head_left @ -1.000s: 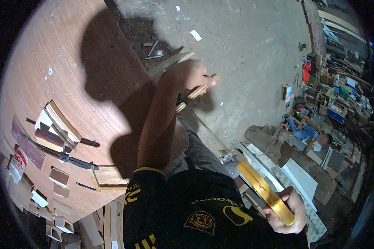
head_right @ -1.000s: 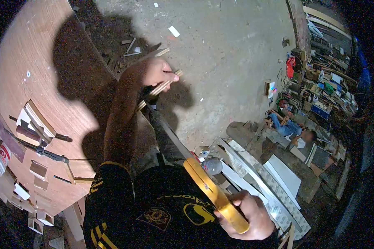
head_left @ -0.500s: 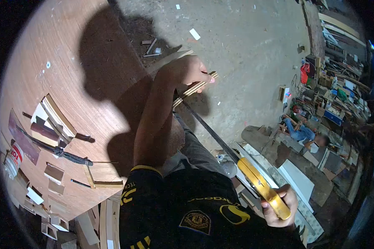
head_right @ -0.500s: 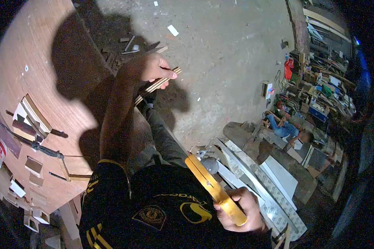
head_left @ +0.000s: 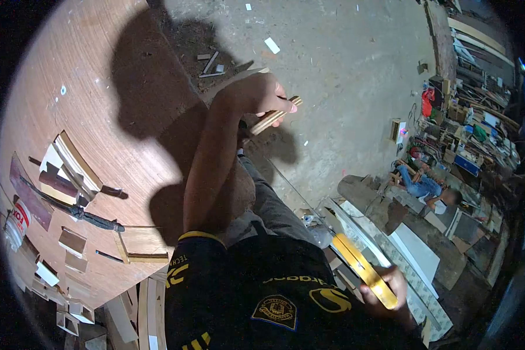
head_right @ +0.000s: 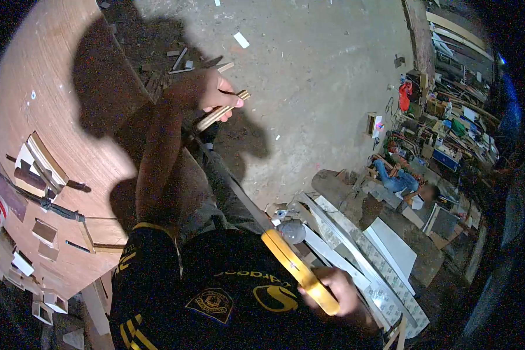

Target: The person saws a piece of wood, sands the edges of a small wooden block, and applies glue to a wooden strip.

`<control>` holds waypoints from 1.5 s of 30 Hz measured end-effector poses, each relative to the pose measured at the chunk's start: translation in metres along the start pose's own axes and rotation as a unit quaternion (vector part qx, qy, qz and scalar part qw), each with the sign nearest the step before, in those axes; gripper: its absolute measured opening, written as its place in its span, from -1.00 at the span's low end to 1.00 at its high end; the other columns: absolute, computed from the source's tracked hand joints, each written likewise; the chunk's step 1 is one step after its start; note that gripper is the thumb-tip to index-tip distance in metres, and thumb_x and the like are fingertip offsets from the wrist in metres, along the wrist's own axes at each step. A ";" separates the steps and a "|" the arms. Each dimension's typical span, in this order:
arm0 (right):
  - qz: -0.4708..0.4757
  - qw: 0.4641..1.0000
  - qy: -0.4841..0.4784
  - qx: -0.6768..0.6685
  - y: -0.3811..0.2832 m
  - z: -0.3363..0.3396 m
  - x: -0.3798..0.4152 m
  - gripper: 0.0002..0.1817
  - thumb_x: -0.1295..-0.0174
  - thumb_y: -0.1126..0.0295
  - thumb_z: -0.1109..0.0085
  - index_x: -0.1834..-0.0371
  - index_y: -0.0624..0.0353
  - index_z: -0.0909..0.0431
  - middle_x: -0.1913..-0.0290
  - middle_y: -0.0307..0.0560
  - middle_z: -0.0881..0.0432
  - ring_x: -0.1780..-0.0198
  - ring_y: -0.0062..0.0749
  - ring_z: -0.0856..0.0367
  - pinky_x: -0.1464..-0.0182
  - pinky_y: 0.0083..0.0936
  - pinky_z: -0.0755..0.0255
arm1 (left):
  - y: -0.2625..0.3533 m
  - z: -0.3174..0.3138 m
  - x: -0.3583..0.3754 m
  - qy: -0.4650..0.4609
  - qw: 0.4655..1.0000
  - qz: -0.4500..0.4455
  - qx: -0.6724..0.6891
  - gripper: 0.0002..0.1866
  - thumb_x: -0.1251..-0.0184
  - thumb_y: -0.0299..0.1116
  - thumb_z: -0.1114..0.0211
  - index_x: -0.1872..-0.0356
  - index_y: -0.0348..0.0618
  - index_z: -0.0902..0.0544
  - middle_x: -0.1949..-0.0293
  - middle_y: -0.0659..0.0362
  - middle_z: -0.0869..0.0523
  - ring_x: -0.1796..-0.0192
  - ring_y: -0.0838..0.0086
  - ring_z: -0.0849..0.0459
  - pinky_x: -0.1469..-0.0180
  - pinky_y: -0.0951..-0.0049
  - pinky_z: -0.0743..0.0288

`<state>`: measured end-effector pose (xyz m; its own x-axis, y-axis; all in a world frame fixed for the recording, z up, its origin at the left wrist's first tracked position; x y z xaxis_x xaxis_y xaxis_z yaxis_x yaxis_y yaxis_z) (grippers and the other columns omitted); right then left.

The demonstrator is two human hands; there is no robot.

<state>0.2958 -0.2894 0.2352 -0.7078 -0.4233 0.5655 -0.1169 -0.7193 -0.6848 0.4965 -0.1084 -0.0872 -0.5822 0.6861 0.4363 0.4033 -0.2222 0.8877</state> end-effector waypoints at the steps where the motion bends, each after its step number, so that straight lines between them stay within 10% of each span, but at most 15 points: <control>1: -0.008 0.990 0.042 -0.135 0.016 -0.005 0.007 -0.54 -0.09 0.55 -0.37 0.03 0.17 -0.29 0.34 0.02 -0.66 0.39 -0.16 -0.69 0.33 -0.40 -0.52 | 0.002 0.001 0.003 -0.007 1.000 0.021 0.017 -0.61 -0.29 -0.11 -0.29 0.29 -0.34 -0.71 0.44 0.09 -0.77 0.43 0.50 -0.75 0.32 0.49 -0.61; 3: -0.013 0.960 0.076 -0.270 0.019 -0.007 0.007 -0.52 -0.07 0.56 -0.38 0.04 0.17 -0.28 0.32 0.02 -0.66 0.38 -0.17 -0.69 0.32 -0.42 -0.52 | -0.008 0.006 0.006 -0.008 0.998 0.047 0.035 -0.58 -0.33 -0.12 -0.30 0.17 -0.40 -0.66 0.35 0.03 -0.78 0.36 0.44 -0.78 0.28 0.47 -0.66; 5: -0.022 0.996 0.080 0.039 -0.014 0.002 -0.003 -0.53 -0.02 0.58 -0.44 0.11 0.18 -0.31 0.27 0.02 -0.65 0.34 -0.23 -0.68 0.28 -0.41 -0.52 | -0.015 0.017 0.000 0.015 0.999 -0.020 0.022 -0.59 -0.28 -0.05 -0.24 0.40 -0.26 -0.76 0.52 0.17 -0.77 0.50 0.53 -0.73 0.36 0.51 -0.55; 6: -0.060 0.991 0.114 0.029 -0.015 0.006 -0.001 -0.63 -0.18 0.29 -0.40 0.21 0.19 -0.36 0.28 -0.04 -0.63 0.33 -0.39 -0.61 0.22 -0.49 -0.44 | -0.015 0.020 -0.001 0.015 0.999 -0.020 0.019 -0.59 -0.28 -0.05 -0.24 0.40 -0.26 -0.76 0.52 0.17 -0.77 0.50 0.53 -0.73 0.36 0.51 -0.55; 12: -0.056 0.989 0.028 0.137 -0.044 0.021 -0.023 -0.54 0.01 0.54 -0.48 0.22 0.16 -0.30 0.31 0.01 -0.64 0.31 -0.18 -0.71 0.24 -0.39 -0.53 | -0.008 0.012 0.002 0.036 0.999 -0.007 0.011 -0.60 -0.25 -0.05 -0.24 0.42 -0.23 -0.77 0.53 0.15 -0.77 0.48 0.50 -0.73 0.30 0.46 -0.56; 19: -0.026 0.966 0.042 0.252 -0.055 0.028 -0.016 -0.53 -0.08 0.18 -0.50 0.26 0.24 -0.39 0.34 0.00 -0.66 0.39 -0.44 -0.60 0.29 -0.55 -0.42 | -0.005 0.008 -0.001 0.070 0.989 -0.029 -0.131 -0.63 -0.34 -0.11 -0.25 0.38 -0.27 -0.71 0.46 0.14 -0.78 0.44 0.53 -0.74 0.34 0.48 -0.56; 21: -0.052 0.978 0.075 0.187 -0.054 0.026 -0.019 -0.54 -0.08 0.21 -0.49 0.26 0.26 -0.40 0.34 0.01 -0.66 0.40 -0.45 -0.60 0.30 -0.58 -0.41 | -0.005 0.008 -0.001 0.087 0.992 -0.038 -0.089 -0.59 -0.16 -0.05 -0.31 0.39 -0.29 -0.75 0.53 -0.03 -0.73 0.45 0.27 -0.72 0.28 0.26 -0.53; 36: -0.163 0.960 0.103 0.202 -0.104 0.014 -0.050 -0.68 -0.06 0.38 -0.47 0.31 0.24 -0.47 0.45 -0.18 -0.58 0.46 -0.58 -0.53 0.35 -0.65 -0.36 | 0.002 0.002 0.006 0.068 0.997 -0.019 -0.042 -0.64 -0.28 -0.11 -0.25 0.38 -0.27 -0.74 0.54 0.13 -0.76 0.49 0.48 -0.72 0.34 0.43 -0.54; 37: -0.229 0.953 0.131 0.150 -0.085 0.011 -0.033 -0.73 -0.05 0.45 -0.43 0.30 0.26 -0.49 0.47 -0.16 -0.58 0.50 -0.53 -0.55 0.37 -0.65 -0.36 | 0.002 0.001 0.006 0.068 0.997 -0.020 -0.042 -0.64 -0.28 -0.11 -0.25 0.38 -0.27 -0.74 0.54 0.13 -0.76 0.49 0.48 -0.72 0.34 0.43 -0.54; 38: -0.084 0.980 0.043 0.177 -0.083 0.007 -0.084 -0.74 -0.06 0.47 -0.40 0.25 0.28 -0.50 0.50 -0.09 -0.60 0.54 -0.40 -0.58 0.41 -0.62 -0.40 | 0.004 -0.001 0.005 0.073 0.996 -0.050 0.004 -0.64 -0.29 -0.11 -0.25 0.38 -0.25 -0.75 0.54 0.14 -0.75 0.50 0.49 -0.71 0.35 0.44 -0.54; 42: -0.310 0.918 -0.123 0.215 -0.012 -0.026 -0.090 -0.77 -0.18 0.40 -0.29 0.23 0.25 -0.45 0.47 0.07 -0.64 0.36 -0.08 -0.70 0.28 -0.26 -0.52 | 0.002 0.011 0.007 0.106 0.989 -0.106 -0.011 -0.63 -0.31 -0.09 -0.25 0.37 -0.25 -0.75 0.55 0.13 -0.75 0.51 0.52 -0.71 0.37 0.45 -0.54; 45: -0.345 0.922 -0.043 0.172 -0.025 -0.007 -0.087 -0.78 -0.20 0.38 -0.27 0.22 0.22 -0.44 0.48 0.10 -0.63 0.38 -0.07 -0.69 0.30 -0.27 -0.49 | -0.006 0.000 0.003 0.116 0.988 -0.093 0.040 -0.59 -0.32 -0.06 -0.25 0.37 -0.30 -0.73 0.55 0.08 -0.74 0.51 0.50 -0.72 0.38 0.43 -0.54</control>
<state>0.3550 -0.2306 0.2001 -0.4881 0.1698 0.8561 -0.2813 -0.9592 0.0299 0.4919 -0.1052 -0.0912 -0.7936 0.5313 0.2965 0.3225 -0.0460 0.9455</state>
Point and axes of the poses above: each hand's wrist, its own x-axis away from the middle knuckle, its own z-axis out of the back of the hand, y = z × x, the point moved 5 cm from there along -x, towards the middle knuckle
